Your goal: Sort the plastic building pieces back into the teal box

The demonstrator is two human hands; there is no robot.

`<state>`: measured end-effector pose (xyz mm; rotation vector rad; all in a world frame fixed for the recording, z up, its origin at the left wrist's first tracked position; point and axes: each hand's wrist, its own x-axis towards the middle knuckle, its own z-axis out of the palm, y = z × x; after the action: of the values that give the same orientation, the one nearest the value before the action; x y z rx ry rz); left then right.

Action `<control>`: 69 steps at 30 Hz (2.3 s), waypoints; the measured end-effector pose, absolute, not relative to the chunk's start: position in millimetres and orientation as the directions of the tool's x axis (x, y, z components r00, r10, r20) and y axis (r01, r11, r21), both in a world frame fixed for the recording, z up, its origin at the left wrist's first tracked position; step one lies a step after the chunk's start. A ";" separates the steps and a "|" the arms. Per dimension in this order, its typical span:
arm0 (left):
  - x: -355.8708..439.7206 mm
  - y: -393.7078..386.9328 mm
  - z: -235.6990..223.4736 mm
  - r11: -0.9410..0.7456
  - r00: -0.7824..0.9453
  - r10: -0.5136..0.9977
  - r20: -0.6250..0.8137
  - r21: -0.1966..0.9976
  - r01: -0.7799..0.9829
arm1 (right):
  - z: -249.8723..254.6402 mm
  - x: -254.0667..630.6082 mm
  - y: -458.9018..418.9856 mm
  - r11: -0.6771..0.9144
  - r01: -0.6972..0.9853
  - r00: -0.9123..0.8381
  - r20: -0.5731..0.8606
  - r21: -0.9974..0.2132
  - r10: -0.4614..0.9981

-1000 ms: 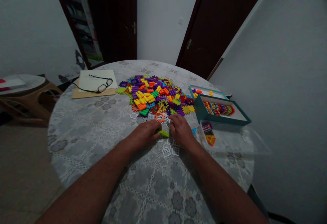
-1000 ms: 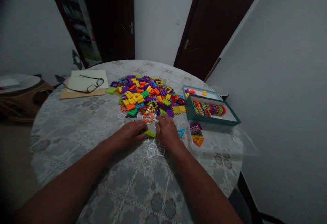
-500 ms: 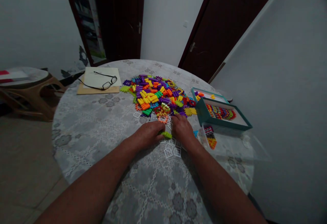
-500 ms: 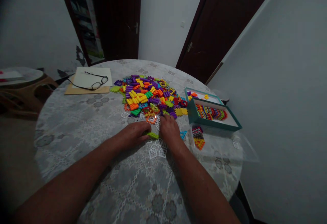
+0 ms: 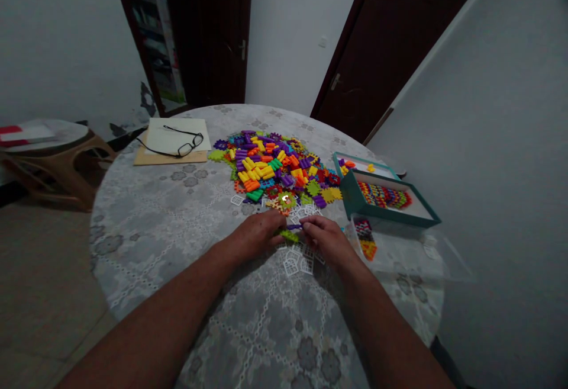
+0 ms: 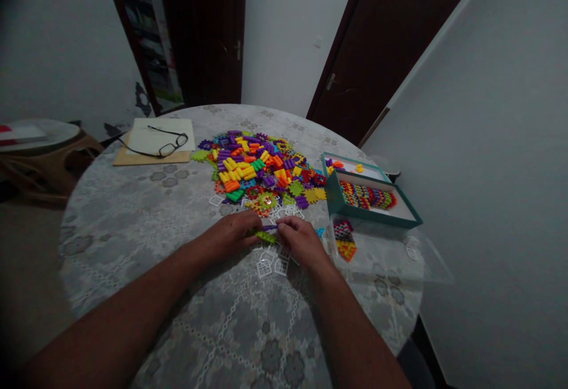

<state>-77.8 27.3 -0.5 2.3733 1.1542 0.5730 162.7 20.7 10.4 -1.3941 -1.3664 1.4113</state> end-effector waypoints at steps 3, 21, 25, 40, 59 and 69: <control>-77.3 27.9 1.1 -0.532 0.553 0.822 0.138 0.534 0.657 | 5.0 166.4 21.7 -0.115 0.264 -0.206 -0.173 -0.958 0.963; -83.8 34.8 -10.1 -0.509 0.532 0.835 0.140 0.564 0.650 | -1.2 163.0 12.9 0.432 0.795 -0.421 0.125 -0.426 0.898; -81.4 32.2 -9.6 -0.539 0.557 0.818 0.143 0.531 0.654 | 3.4 159.4 10.9 0.377 0.854 -0.364 0.107 -0.358 0.925; -73.2 25.0 -0.9 -0.538 0.554 0.825 0.113 0.459 0.707 | 25.3 153.2 6.7 0.328 0.944 -0.328 0.012 -0.029 0.945; -79.0 30.6 -6.9 -0.562 0.586 0.799 0.134 0.515 0.647 | 40.4 179.7 5.0 0.060 0.998 -0.059 -0.043 0.023 0.997; -77.2 24.1 4.4 -0.537 0.581 0.809 0.091 0.517 0.667 | 24.9 182.8 8.7 0.063 0.997 -0.059 -0.064 0.052 0.996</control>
<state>-77.2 24.1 4.4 2.3833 1.1853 0.4473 182.8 8.7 24.9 -2.2093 -2.3483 0.0094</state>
